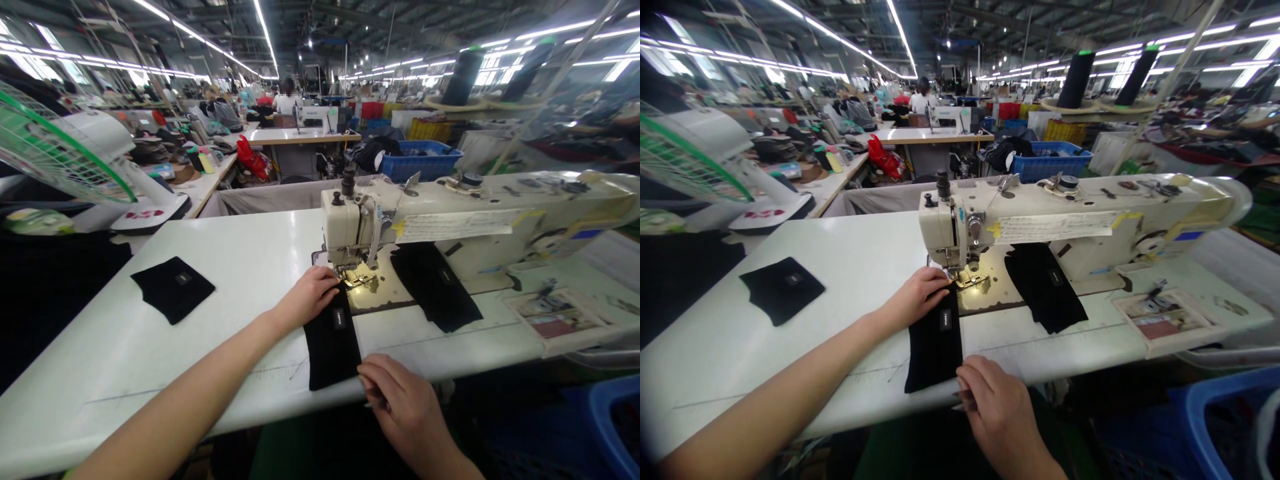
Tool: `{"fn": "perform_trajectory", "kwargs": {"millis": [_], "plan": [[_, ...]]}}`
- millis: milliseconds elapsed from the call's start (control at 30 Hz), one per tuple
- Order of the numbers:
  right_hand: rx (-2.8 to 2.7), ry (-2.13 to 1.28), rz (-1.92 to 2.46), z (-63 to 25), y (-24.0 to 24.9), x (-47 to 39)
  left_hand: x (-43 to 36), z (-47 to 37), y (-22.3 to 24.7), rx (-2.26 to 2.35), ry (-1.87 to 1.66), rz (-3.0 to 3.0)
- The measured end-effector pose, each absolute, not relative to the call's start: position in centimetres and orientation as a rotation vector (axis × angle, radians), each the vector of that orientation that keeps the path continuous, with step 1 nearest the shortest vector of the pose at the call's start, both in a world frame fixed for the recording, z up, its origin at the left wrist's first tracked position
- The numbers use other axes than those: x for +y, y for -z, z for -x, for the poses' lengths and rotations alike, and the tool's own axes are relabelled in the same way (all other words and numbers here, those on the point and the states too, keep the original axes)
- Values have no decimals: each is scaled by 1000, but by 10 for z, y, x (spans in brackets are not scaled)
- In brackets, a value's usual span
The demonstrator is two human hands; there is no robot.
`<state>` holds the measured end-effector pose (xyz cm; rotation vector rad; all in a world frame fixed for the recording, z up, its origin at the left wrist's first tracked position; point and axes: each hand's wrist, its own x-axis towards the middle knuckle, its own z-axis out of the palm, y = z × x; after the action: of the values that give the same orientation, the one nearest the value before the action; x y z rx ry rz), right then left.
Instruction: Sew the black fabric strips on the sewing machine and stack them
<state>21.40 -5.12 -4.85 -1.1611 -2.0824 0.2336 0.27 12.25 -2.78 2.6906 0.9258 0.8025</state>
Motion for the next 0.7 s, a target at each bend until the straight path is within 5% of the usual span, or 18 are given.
{"fn": "perform_trajectory", "kwargs": {"millis": [700], "plan": [[-2192,-258,1269,-214,36,-47,124,-3,19,975,-673,-2751]]}}
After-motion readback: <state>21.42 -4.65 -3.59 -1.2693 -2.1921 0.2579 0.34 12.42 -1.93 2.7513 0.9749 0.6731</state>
